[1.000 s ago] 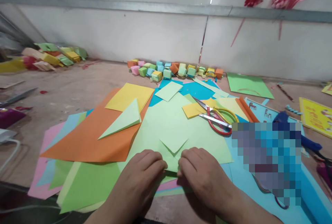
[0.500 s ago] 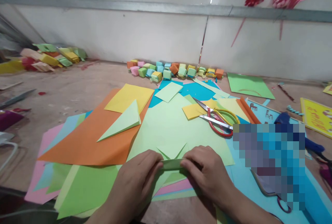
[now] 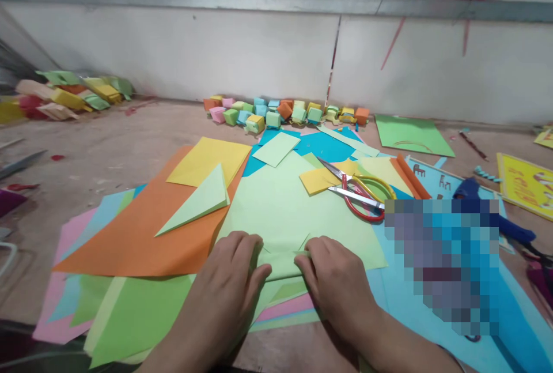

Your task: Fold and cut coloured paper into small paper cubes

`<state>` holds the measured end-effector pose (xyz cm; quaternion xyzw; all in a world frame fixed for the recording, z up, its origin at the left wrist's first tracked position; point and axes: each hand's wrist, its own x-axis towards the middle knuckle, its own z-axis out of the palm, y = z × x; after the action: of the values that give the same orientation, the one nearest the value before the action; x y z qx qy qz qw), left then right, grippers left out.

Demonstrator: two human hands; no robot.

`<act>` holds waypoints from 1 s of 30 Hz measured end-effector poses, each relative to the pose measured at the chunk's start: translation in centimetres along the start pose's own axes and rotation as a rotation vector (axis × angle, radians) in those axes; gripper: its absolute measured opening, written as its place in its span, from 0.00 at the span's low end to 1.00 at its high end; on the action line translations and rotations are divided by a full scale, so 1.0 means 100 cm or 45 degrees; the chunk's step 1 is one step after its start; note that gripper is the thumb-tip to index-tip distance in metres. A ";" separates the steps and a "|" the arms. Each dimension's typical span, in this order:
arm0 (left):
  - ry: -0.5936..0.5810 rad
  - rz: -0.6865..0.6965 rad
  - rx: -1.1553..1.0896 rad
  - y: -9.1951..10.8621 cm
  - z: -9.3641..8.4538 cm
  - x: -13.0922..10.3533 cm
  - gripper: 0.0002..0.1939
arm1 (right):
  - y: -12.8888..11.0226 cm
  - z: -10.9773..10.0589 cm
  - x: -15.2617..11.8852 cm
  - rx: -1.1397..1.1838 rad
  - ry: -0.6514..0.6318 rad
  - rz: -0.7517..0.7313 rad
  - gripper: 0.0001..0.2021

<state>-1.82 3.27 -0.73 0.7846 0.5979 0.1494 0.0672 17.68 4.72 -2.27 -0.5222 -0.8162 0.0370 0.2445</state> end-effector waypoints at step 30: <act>-0.177 -0.059 -1.124 -0.010 -0.070 0.093 0.06 | 0.009 -0.048 0.061 0.930 0.016 0.536 0.13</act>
<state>-2.68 11.96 7.05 0.6753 0.4885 0.3355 0.4391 18.49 9.49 3.87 -0.5567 -0.6234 0.3700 0.4056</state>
